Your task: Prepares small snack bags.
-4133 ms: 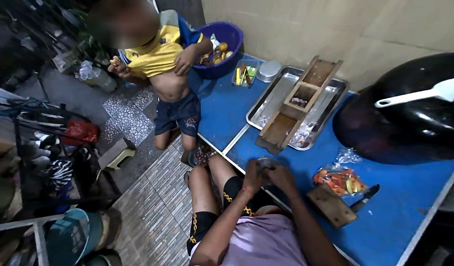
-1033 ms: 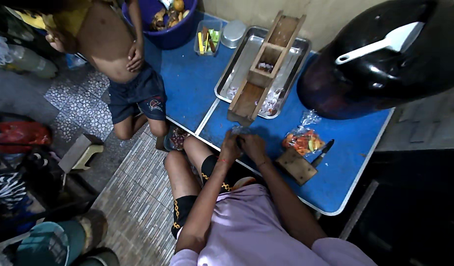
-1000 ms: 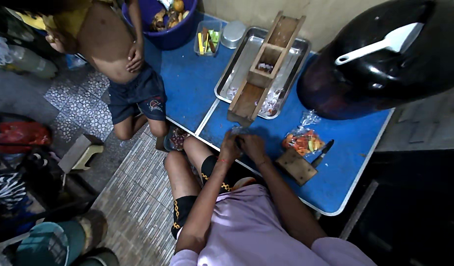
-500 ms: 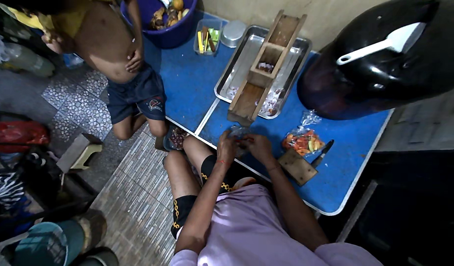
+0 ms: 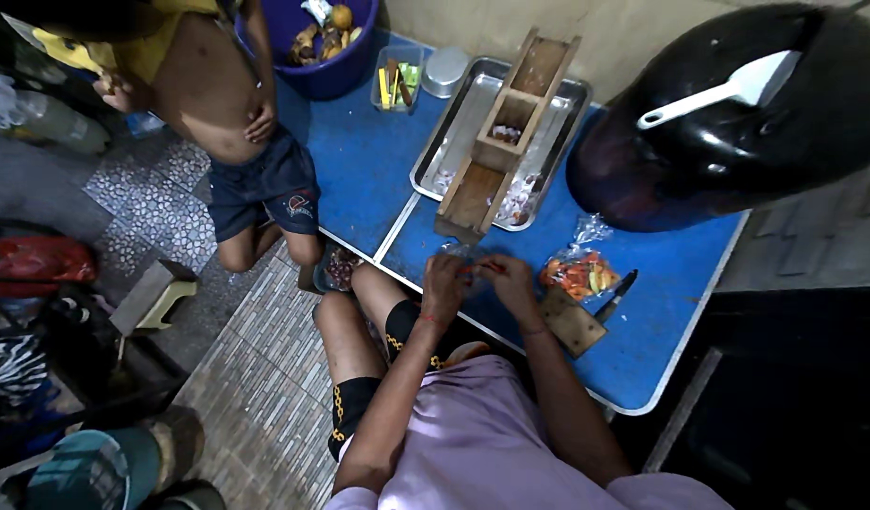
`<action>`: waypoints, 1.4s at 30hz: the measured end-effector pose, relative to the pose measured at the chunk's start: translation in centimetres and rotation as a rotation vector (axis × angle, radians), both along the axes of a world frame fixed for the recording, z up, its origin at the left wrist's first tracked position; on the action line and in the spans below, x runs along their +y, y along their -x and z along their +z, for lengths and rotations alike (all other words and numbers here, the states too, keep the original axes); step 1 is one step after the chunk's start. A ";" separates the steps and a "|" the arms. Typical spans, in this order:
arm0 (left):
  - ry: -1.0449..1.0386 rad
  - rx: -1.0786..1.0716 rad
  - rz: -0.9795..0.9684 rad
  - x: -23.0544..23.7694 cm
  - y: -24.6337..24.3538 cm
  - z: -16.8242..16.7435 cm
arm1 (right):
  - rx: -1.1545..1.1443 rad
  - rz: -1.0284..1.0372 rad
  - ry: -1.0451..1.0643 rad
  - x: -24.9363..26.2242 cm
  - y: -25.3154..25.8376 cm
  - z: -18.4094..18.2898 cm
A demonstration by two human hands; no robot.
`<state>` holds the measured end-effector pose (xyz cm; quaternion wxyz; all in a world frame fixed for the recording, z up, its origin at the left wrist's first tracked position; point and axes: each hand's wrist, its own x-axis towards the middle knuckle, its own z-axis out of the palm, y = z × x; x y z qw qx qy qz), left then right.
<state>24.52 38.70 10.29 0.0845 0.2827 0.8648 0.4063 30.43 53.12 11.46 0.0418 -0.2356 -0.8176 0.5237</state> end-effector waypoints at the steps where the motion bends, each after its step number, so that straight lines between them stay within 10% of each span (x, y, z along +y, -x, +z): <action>1: -0.016 -0.020 -0.010 0.0 -0.1 0.3 | -0.013 0.003 0.030 0.1 0.0 0.0; 15: -0.106 -0.248 0.182 0.5 -0.7 2.8 | -0.050 -0.046 -0.169 -1.8 0.4 -0.8; 25: -0.115 -0.324 0.270 -0.1 -0.5 1.9 | -0.160 -0.133 0.695 -0.7 0.4 -1.5; 31: -0.159 -0.338 0.224 0.2 -0.6 2.2 | -0.060 -0.082 0.676 -0.7 1.2 -0.4; 42: -0.293 -0.347 0.328 -1.7 0.5 1.5 | 0.626 -0.503 0.575 9.0 15.0 11.4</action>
